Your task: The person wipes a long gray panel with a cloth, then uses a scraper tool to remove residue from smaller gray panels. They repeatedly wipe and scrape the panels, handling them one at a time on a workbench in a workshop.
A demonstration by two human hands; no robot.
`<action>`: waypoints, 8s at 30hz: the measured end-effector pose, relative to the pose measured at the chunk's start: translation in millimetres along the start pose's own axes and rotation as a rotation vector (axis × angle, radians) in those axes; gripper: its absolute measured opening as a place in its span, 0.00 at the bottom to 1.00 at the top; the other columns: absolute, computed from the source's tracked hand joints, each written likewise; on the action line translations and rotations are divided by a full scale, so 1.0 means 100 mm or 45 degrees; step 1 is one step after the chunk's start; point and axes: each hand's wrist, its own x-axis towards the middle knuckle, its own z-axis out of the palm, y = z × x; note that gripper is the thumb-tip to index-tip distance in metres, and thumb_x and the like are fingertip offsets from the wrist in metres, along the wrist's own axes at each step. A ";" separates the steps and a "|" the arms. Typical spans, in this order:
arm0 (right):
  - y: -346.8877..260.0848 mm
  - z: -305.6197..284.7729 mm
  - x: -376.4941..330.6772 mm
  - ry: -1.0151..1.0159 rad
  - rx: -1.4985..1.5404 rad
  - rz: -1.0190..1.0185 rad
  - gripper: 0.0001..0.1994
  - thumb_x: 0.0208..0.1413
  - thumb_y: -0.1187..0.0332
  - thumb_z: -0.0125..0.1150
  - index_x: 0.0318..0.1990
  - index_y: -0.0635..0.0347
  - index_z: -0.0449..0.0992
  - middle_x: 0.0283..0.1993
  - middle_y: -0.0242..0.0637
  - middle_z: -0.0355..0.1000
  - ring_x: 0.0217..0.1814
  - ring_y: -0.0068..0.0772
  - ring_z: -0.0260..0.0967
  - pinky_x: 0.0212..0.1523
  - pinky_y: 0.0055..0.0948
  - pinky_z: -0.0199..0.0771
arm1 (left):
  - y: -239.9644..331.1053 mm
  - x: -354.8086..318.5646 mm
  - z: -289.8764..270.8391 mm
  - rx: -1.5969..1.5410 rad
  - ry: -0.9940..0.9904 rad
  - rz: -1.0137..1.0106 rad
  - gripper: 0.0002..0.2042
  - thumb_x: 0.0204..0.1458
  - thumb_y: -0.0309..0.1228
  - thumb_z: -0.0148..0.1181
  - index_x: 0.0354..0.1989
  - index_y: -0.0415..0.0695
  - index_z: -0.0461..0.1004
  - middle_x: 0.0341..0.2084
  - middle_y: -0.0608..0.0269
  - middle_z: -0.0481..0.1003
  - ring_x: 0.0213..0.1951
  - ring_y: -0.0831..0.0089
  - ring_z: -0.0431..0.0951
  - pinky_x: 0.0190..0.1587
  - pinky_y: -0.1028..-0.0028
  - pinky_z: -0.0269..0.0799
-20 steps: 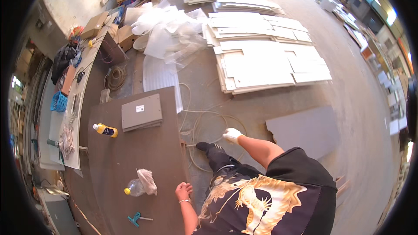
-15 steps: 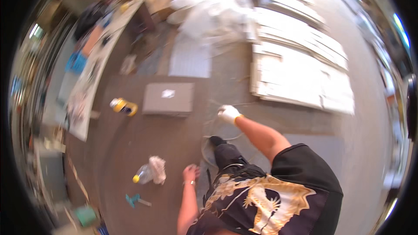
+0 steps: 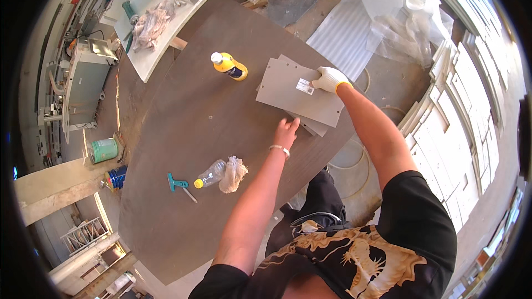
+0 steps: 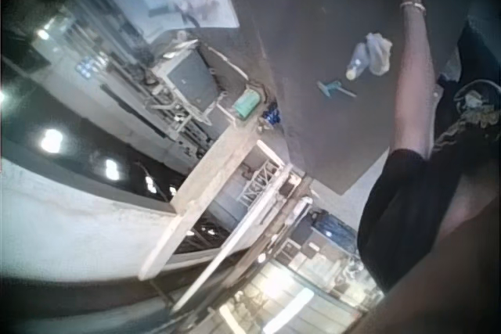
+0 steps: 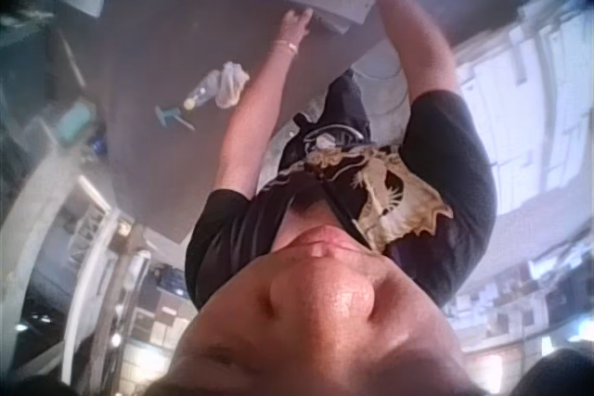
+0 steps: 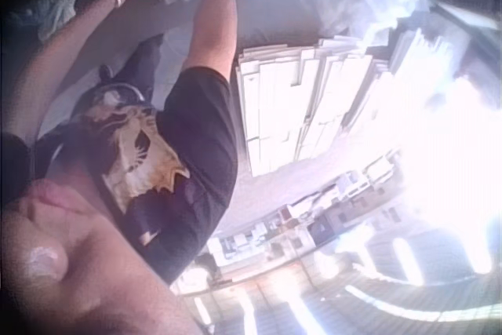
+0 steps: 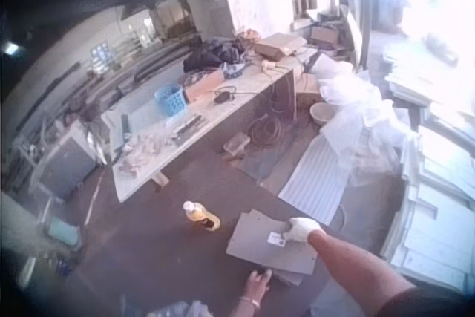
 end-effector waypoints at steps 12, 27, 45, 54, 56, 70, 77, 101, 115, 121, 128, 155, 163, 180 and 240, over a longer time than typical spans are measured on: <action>-0.45 1.40 -1.57 0.099 0.267 0.247 0.37 0.50 0.43 0.73 0.53 0.74 0.81 0.51 0.63 0.82 0.56 0.59 0.82 0.58 0.46 0.79 | -0.80 -0.42 -0.65 0.584 0.323 0.168 0.30 0.54 0.39 0.78 0.56 0.29 0.73 0.53 0.32 0.79 0.57 0.38 0.80 0.61 0.51 0.76; -1.25 3.87 -3.29 0.613 1.191 0.705 0.32 0.62 0.50 0.68 0.58 0.74 0.71 0.56 0.66 0.78 0.59 0.63 0.79 0.61 0.46 0.76 | -1.79 -1.47 -1.73 1.036 0.320 0.599 0.30 0.65 0.39 0.65 0.77 0.58 0.67 0.57 0.50 0.79 0.58 0.45 0.77 0.60 0.50 0.75; -0.35 2.83 -2.84 0.645 0.650 0.529 0.26 0.59 0.53 0.71 0.56 0.64 0.78 0.49 0.53 0.80 0.48 0.46 0.82 0.54 0.41 0.79 | -1.32 -1.17 -1.10 1.561 0.541 1.066 0.29 0.67 0.34 0.54 0.76 0.37 0.63 0.77 0.47 0.61 0.77 0.44 0.59 0.78 0.42 0.51; -0.02 1.78 -1.94 0.551 0.413 -0.005 0.11 0.53 0.62 0.71 0.42 0.52 0.90 0.43 0.40 0.84 0.52 0.47 0.77 0.58 0.42 0.77 | -1.29 -1.26 -0.94 1.565 0.507 0.872 0.38 0.60 0.35 0.56 0.79 0.34 0.56 0.79 0.42 0.56 0.77 0.43 0.57 0.77 0.41 0.49; -0.01 1.64 -1.79 0.426 0.464 -0.003 0.11 0.55 0.59 0.70 0.39 0.53 0.91 0.37 0.41 0.84 0.48 0.44 0.79 0.53 0.38 0.79 | -1.30 -1.26 -0.94 1.561 0.507 0.887 0.38 0.59 0.35 0.56 0.78 0.34 0.56 0.79 0.42 0.55 0.77 0.42 0.57 0.77 0.40 0.49; -0.01 1.37 -1.64 -0.017 0.784 0.086 0.10 0.56 0.66 0.67 0.40 0.58 0.89 0.38 0.38 0.85 0.44 0.32 0.82 0.47 0.32 0.78 | -1.27 -1.27 -0.92 1.543 0.547 0.930 0.34 0.63 0.37 0.47 0.77 0.32 0.59 0.75 0.39 0.60 0.73 0.39 0.62 0.73 0.38 0.52; -0.03 1.38 -1.66 -0.023 0.767 0.233 0.09 0.57 0.67 0.66 0.40 0.60 0.88 0.33 0.31 0.81 0.38 0.25 0.77 0.44 0.29 0.77 | -1.28 -1.27 -0.92 1.518 0.529 0.900 0.36 0.59 0.36 0.50 0.77 0.33 0.59 0.76 0.39 0.60 0.73 0.39 0.61 0.75 0.39 0.51; -0.50 1.44 -1.36 0.147 0.477 0.030 0.13 0.64 0.63 0.67 0.49 0.58 0.87 0.30 0.30 0.80 0.26 0.18 0.70 0.31 0.26 0.73 | -1.30 -1.31 -0.87 1.371 0.523 0.785 0.37 0.58 0.40 0.57 0.77 0.39 0.60 0.77 0.46 0.59 0.76 0.46 0.60 0.77 0.39 0.52; -0.38 1.38 -1.28 0.164 0.177 -0.131 0.14 0.68 0.65 0.57 0.49 0.63 0.85 0.31 0.34 0.78 0.28 0.24 0.71 0.29 0.32 0.74 | -1.27 -1.29 -0.88 1.253 0.444 0.768 0.35 0.61 0.40 0.57 0.76 0.40 0.61 0.77 0.47 0.60 0.76 0.47 0.62 0.77 0.40 0.53; -0.41 1.39 -1.29 0.079 0.315 -0.035 0.09 0.63 0.73 0.63 0.47 0.64 0.86 0.35 0.28 0.80 0.36 0.19 0.72 0.39 0.25 0.74 | -1.26 -1.52 -1.18 0.923 0.538 0.881 0.31 0.54 0.30 0.63 0.70 0.41 0.68 0.71 0.48 0.66 0.73 0.48 0.63 0.75 0.47 0.58; -0.35 1.28 -1.14 -0.001 0.011 -0.175 0.12 0.62 0.74 0.59 0.48 0.63 0.86 0.41 0.41 0.86 0.40 0.36 0.81 0.47 0.36 0.80 | -1.97 -1.99 -2.97 0.503 1.472 0.541 0.12 0.61 0.21 0.59 0.52 0.40 0.76 0.42 0.47 0.78 0.45 0.47 0.78 0.48 0.55 0.75; -1.49 2.26 -3.81 -0.011 0.319 -0.565 0.29 0.53 0.72 0.64 0.66 0.55 0.76 0.60 0.51 0.76 0.57 0.57 0.77 0.57 0.46 0.79 | -1.57 -2.77 -1.11 -0.289 0.048 0.153 0.12 0.76 0.37 0.52 0.53 0.41 0.75 0.46 0.63 0.79 0.47 0.74 0.80 0.50 0.70 0.77; -0.48 1.89 -3.53 0.071 0.284 -0.347 0.38 0.51 0.68 0.71 0.73 0.55 0.68 0.51 0.48 0.75 0.52 0.56 0.77 0.51 0.48 0.79 | -0.95 -1.98 -0.64 -0.428 -0.959 -0.460 0.22 0.77 0.33 0.49 0.75 0.37 0.64 0.67 0.56 0.72 0.65 0.69 0.75 0.66 0.65 0.73; -0.29 2.08 -3.04 0.594 -0.054 0.048 0.30 0.56 0.73 0.63 0.69 0.50 0.72 0.42 0.44 0.73 0.35 0.47 0.77 0.32 0.44 0.78 | -1.21 -1.04 -0.41 1.675 0.713 0.746 0.42 0.63 0.45 0.52 0.80 0.32 0.49 0.80 0.31 0.45 0.80 0.30 0.43 0.78 0.30 0.35; -0.87 1.69 -2.24 0.184 -0.220 0.173 0.31 0.60 0.69 0.65 0.73 0.46 0.68 0.57 0.54 0.77 0.47 0.58 0.82 0.42 0.51 0.84 | -1.12 -1.11 -0.41 1.662 0.703 0.793 0.40 0.60 0.48 0.54 0.75 0.31 0.57 0.77 0.30 0.53 0.75 0.30 0.55 0.74 0.27 0.45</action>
